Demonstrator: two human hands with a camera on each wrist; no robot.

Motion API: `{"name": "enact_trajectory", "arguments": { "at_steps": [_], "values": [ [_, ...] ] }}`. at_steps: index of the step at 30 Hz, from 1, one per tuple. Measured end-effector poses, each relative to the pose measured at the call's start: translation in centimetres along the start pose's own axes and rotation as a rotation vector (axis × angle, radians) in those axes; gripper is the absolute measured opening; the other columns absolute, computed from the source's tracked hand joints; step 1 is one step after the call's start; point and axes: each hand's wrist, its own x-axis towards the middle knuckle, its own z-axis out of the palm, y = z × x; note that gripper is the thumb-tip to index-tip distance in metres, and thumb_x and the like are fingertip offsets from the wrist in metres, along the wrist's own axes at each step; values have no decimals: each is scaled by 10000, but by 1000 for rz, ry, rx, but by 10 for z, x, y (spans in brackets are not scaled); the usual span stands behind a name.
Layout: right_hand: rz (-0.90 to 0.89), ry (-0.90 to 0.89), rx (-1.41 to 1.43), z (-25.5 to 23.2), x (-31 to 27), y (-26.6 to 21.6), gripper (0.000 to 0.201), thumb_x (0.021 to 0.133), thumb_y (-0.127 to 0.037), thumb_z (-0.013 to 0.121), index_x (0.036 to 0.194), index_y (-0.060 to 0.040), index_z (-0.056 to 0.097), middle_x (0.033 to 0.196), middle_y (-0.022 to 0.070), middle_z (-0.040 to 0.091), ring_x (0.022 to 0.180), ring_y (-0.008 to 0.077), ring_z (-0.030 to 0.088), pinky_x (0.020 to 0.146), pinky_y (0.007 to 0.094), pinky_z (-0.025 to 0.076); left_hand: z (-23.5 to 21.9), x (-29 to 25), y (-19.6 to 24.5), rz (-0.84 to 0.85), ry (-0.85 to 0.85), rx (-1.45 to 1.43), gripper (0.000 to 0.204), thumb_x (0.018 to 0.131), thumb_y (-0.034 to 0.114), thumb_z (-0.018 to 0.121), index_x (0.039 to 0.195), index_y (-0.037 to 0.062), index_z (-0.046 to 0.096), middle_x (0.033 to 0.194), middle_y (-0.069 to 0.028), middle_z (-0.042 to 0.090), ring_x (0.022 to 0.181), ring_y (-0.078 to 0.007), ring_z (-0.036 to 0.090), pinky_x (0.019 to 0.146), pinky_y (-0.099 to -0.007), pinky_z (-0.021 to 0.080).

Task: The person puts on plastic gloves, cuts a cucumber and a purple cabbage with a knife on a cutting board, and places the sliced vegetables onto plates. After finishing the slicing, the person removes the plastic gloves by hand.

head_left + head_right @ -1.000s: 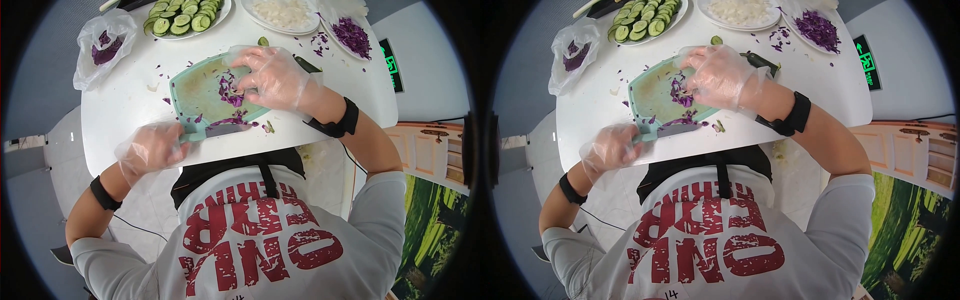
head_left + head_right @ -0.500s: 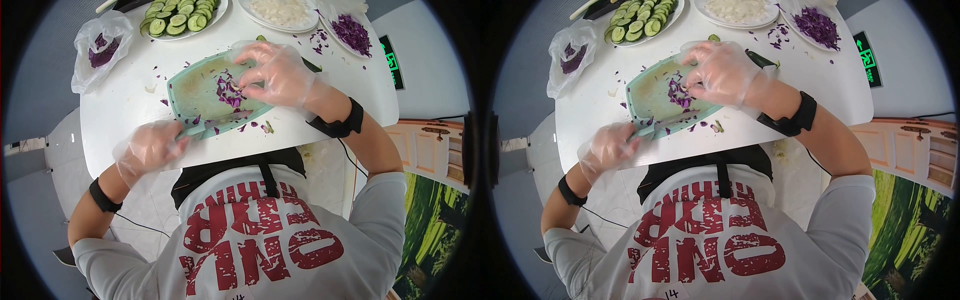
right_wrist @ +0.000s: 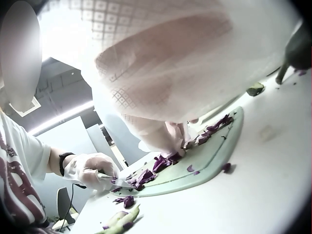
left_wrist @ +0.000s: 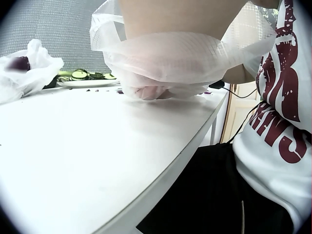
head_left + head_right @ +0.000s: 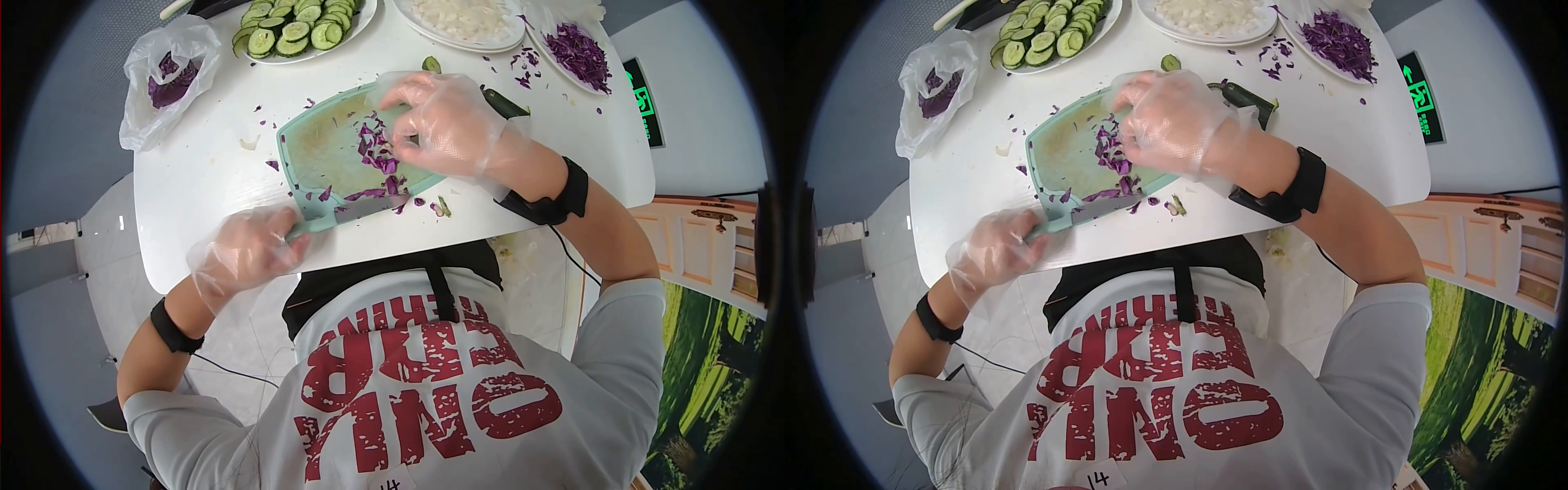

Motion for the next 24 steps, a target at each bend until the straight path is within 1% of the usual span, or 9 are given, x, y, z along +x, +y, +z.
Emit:
{"name": "enact_trajectory", "arguments": {
  "at_steps": [5, 8, 10, 14, 16, 17, 19, 20, 24],
  "values": [
    [3, 11, -4, 0, 4, -2, 66, 748, -158, 685, 697, -118, 675, 1069, 31, 677, 983, 248, 620, 826, 373, 500, 0, -1, 1, 9, 3, -7, 178, 830, 219, 682, 857, 62, 605, 609, -133, 574, 530, -330, 584, 527, -420, 475],
    [74, 76, 59, -6, 5, 0, 89, 756, -147, 673, 680, -105, 655, 1061, 22, 680, 983, 251, 622, 831, 372, 504, -1, -1, 1, 23, 65, -40, 174, 814, 204, 689, 844, 55, 605, 626, -133, 573, 543, -332, 584, 529, -420, 473],
    [129, 192, -65, -12, 8, 3, 78, 723, -150, 680, 664, -101, 689, 1006, 8, 692, 995, 221, 631, 831, 348, 523, -4, -1, 0, 10, 59, -80, 163, 803, 186, 691, 827, 51, 603, 636, -127, 569, 553, -332, 581, 518, -412, 470],
    [117, 220, -29, -13, 6, 10, 114, 733, -197, 681, 665, -107, 697, 1018, 13, 688, 983, 231, 634, 826, 356, 523, -1, -3, -3, 13, 76, -64, 165, 804, 183, 692, 814, 50, 595, 628, -125, 558, 556, -335, 578, 508, -407, 466],
    [186, 34, 25, -12, 3, -3, 167, 730, -245, 743, 666, -102, 683, 1068, 43, 670, 994, 261, 623, 837, 378, 508, 4, -6, -8, 73, 75, -38, 169, 813, 187, 689, 816, 52, 587, 625, -118, 560, 539, -326, 577, 504, -400, 473],
    [166, 45, 30, -9, 2, -6, 167, 730, -245, 743, 666, -102, 683, 1068, 43, 670, 994, 261, 623, 837, 378, 508, 6, -6, -8, 59, 81, -19, 169, 813, 187, 689, 816, 52, 587, 625, -118, 560, 539, -326, 577, 504, -400, 473],
    [212, -48, -42, -2, 3, -12, 192, 715, -307, 707, 647, -127, 705, 1021, 36, 667, 1016, 224, 615, 843, 364, 509, 9, -6, -7, 128, 111, -7, 180, 820, 194, 690, 814, 53, 579, 614, -109, 564, 517, -312, 577, 504, -403, 486],
    [240, -95, -63, -2, 5, -18, 180, 705, -301, 712, 640, -133, 706, 1016, 35, 656, 1030, 216, 605, 859, 361, 503, 14, -9, -10, 179, 119, 15, 160, 833, 163, 654, 847, 21, 582, 663, -117, 567, 545, -319, 583, 481, -392, 477],
    [150, -22, -78, 4, 8, -18, 143, 695, -246, 715, 636, -116, 706, 985, 39, 657, 1001, 223, 615, 837, 364, 511, 8, -9, 0, 48, 88, -38, 188, 834, 209, 670, 867, 38, 597, 663, -118, 590, 555, -313, 600, 483, -401, 489]
  ]
}}
